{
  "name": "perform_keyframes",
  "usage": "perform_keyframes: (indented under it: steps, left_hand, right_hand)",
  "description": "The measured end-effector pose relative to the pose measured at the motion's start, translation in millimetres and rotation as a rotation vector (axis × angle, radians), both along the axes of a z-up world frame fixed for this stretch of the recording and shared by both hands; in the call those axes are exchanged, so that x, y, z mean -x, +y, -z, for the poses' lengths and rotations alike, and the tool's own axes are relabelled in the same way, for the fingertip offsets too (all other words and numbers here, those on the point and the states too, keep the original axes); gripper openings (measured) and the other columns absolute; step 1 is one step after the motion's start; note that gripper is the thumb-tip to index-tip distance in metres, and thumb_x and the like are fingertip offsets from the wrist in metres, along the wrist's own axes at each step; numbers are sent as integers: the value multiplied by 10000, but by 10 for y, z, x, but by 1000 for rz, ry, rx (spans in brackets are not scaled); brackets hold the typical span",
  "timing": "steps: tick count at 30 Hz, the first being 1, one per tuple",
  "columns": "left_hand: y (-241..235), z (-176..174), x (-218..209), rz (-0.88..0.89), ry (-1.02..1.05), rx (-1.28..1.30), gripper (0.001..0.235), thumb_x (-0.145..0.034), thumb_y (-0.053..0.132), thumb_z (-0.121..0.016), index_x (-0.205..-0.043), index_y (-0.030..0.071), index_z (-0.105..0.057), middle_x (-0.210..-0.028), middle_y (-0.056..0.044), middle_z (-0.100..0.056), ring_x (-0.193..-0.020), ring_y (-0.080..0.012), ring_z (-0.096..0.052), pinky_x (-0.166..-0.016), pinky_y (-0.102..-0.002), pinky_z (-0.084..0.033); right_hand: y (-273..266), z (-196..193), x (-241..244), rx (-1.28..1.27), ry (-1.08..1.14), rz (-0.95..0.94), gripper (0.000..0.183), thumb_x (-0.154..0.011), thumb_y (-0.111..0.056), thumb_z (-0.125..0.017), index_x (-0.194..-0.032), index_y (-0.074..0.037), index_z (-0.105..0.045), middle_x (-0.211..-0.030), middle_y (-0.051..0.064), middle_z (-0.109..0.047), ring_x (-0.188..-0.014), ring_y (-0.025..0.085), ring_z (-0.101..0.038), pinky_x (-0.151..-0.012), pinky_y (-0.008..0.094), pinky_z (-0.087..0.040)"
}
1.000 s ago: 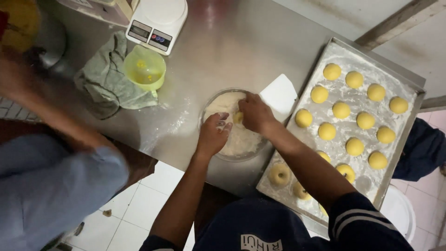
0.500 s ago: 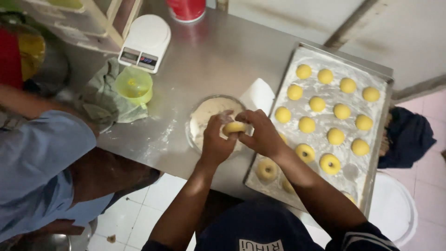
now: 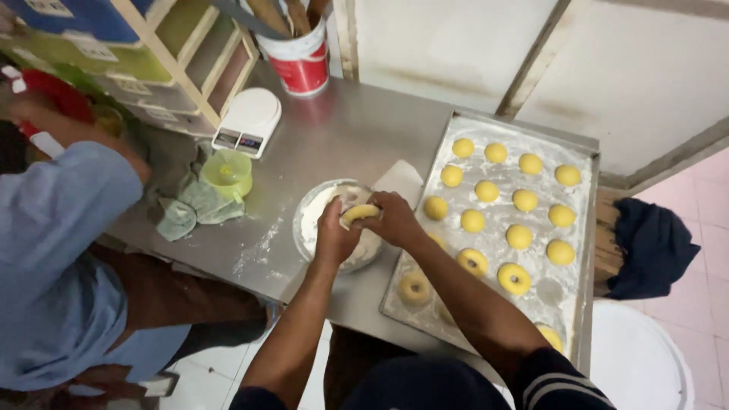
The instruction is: The person shapes yellow dough balls into ring shapes by hand. They repeatedly pick up a dough ball, press a hole into the center, and place the formed ring onto a metal tray.
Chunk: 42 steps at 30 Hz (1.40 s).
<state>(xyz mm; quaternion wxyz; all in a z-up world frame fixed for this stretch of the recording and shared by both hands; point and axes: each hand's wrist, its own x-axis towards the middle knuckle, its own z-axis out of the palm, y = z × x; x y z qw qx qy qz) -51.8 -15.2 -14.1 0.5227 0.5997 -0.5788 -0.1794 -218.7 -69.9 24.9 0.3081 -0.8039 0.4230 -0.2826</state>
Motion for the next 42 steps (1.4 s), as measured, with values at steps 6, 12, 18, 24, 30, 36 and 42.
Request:
perform_keyframes:
  steps: [6, 12, 18, 24, 30, 36, 42]
  left_hand:
    - [25, 35, 348, 173, 366, -284, 559, -784, 46, -826, -1316, 90, -662, -1282, -168, -693, -1217, -293, -649, -1005, -405, -557]
    - [46, -292, 1092, 326, 557, -151, 546, -780, -128, -734, -1308, -23, -645, -1270, -255, -675, -1218, -331, -630, -1032, -439, -531]
    - [379, -1036, 1804, 617, 745, -10, 495, -769, -146, -741, -1231, -40, -600, -1065, -145, -687, -979, -226, -678, -836, -364, -607]
    - [516, -1181, 2139, 421, 47, 417, 176, -797, 170, -867, -930, 116, -765, -845, -34, -706, -807, -256, -721, -759, -367, -593]
    - [613, -1089, 2095, 363, 19, 273, 48, -864, 81, -695, -859, 77, -648, -753, -101, -574, -696, -331, -629, -674, -384, -531]
    - [672, -1045, 1960, 439, 10, -162, 230, -673, 87, -701, -863, 88, -570, -772, -166, -555, -761, -427, -628, -705, -515, -485]
    - [771, -565, 2146, 723, 144, -837, 435, -801, 101, -697, -1219, 9, -618, -1284, -284, -646, -1117, -469, -683, -932, -530, -535]
  right_hand:
    - [1, -48, 387, 13, 6, -61, 445, -703, -348, -867, -1019, -88, -690, -943, 198, -717, -1002, 453, -671, -945, 565, -527]
    - [588, -500, 1305, 263, -118, 62, 620, -776, -290, -864, -1311, -87, -627, -1105, 182, -699, -1065, 397, -678, -1038, 532, -476]
    - [1125, -730, 1970, 89, -519, 343, 376, -761, -117, -907, -1073, -46, -709, -916, 96, -722, -885, 232, -721, -869, 380, -588]
    - [1354, -964, 2077, 444, -304, 462, 240, -757, -135, -860, -944, -104, -712, -885, 55, -733, -873, 280, -745, -819, 361, -591]
    - [1368, -812, 2060, 427, -167, 421, 262, -722, -146, -870, -835, -106, -637, -824, 57, -648, -838, 314, -688, -770, 409, -566]
    - [1343, -453, 2119, -150, -67, 395, 334, -732, -273, -871, -872, -92, -628, -746, 148, -675, -757, 371, -699, -694, 486, -518]
    - [1760, 218, 2445, -902, -821, 409, 230, -830, 10, -763, -898, 0, -544, -755, 169, -655, -644, 311, -759, -430, 311, -552]
